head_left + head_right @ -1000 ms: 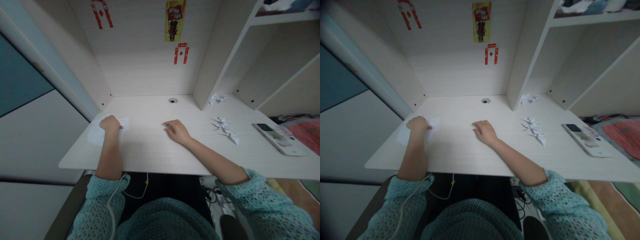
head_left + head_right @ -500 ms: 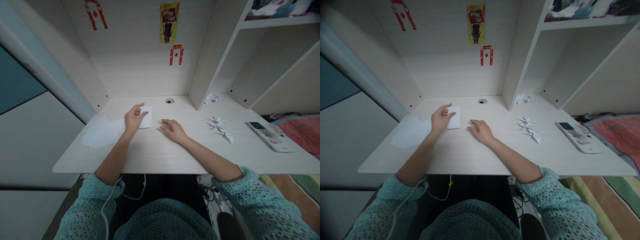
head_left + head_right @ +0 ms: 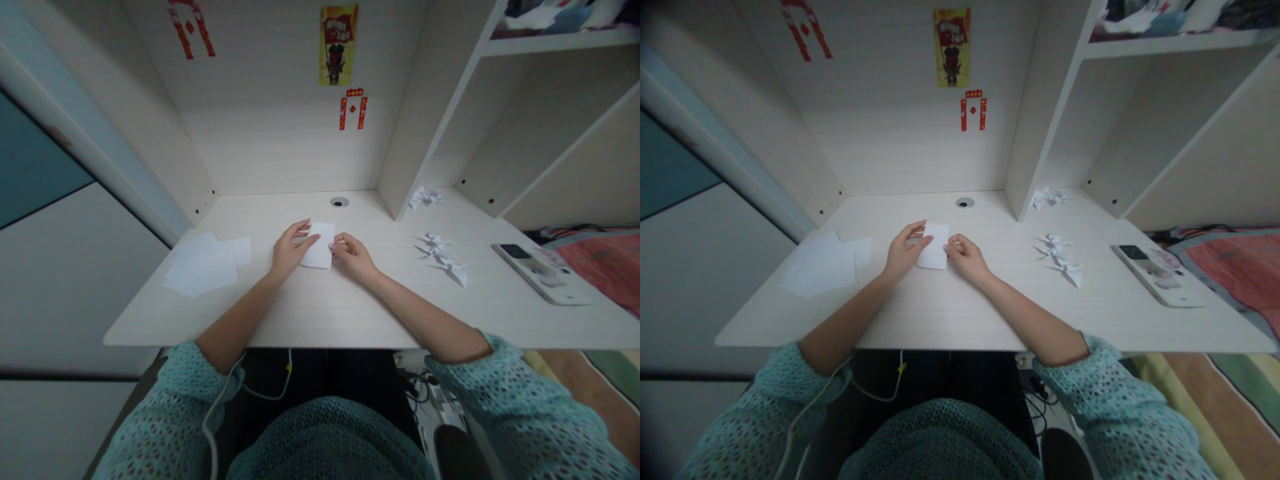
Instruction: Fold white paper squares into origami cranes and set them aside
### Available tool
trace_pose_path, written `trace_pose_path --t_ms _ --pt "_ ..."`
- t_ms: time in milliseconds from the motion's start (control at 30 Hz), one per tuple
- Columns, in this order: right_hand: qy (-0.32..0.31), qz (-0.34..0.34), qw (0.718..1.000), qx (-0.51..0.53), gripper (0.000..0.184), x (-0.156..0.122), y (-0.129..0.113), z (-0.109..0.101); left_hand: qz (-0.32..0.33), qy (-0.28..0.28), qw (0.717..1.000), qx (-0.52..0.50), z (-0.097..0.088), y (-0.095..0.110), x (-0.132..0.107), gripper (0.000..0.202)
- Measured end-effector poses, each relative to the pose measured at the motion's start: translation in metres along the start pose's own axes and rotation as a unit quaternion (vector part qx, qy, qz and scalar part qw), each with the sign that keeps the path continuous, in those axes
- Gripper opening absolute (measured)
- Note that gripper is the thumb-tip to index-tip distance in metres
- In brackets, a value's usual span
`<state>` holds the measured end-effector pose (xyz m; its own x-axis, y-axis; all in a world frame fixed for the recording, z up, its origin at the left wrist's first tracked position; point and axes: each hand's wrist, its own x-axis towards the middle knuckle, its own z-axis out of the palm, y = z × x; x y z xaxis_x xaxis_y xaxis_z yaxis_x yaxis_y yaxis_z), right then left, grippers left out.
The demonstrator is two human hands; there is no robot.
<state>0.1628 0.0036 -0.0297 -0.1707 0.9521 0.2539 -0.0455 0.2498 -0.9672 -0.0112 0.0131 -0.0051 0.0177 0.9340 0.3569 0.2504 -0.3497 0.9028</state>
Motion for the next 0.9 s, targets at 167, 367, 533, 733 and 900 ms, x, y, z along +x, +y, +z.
trace_pose_path --t_ms 167,367,533,733,900 --pt "0.044 -0.001 0.998 0.035 0.030 0.004 -0.005 -0.005 -0.123 -0.003 0.987 -0.101 -0.003 -0.015 0.008 0.083" --pt "0.106 -0.009 0.994 0.001 0.038 0.004 -0.004 -0.008 -0.164 -0.018 0.979 -0.117 -0.011 -0.016 0.012 0.056" --pt "0.120 -0.020 0.993 -0.014 0.047 0.004 -0.004 -0.010 -0.149 0.009 0.984 -0.098 -0.011 -0.010 0.010 0.046" --pt "0.117 0.002 0.993 -0.013 0.042 0.007 -0.001 -0.014 -0.113 0.013 0.988 -0.107 -0.010 -0.004 0.008 0.032" --pt "0.088 0.010 0.996 0.022 0.034 0.006 -0.008 -0.012 -0.103 0.045 0.985 -0.131 -0.012 -0.006 0.010 0.031"
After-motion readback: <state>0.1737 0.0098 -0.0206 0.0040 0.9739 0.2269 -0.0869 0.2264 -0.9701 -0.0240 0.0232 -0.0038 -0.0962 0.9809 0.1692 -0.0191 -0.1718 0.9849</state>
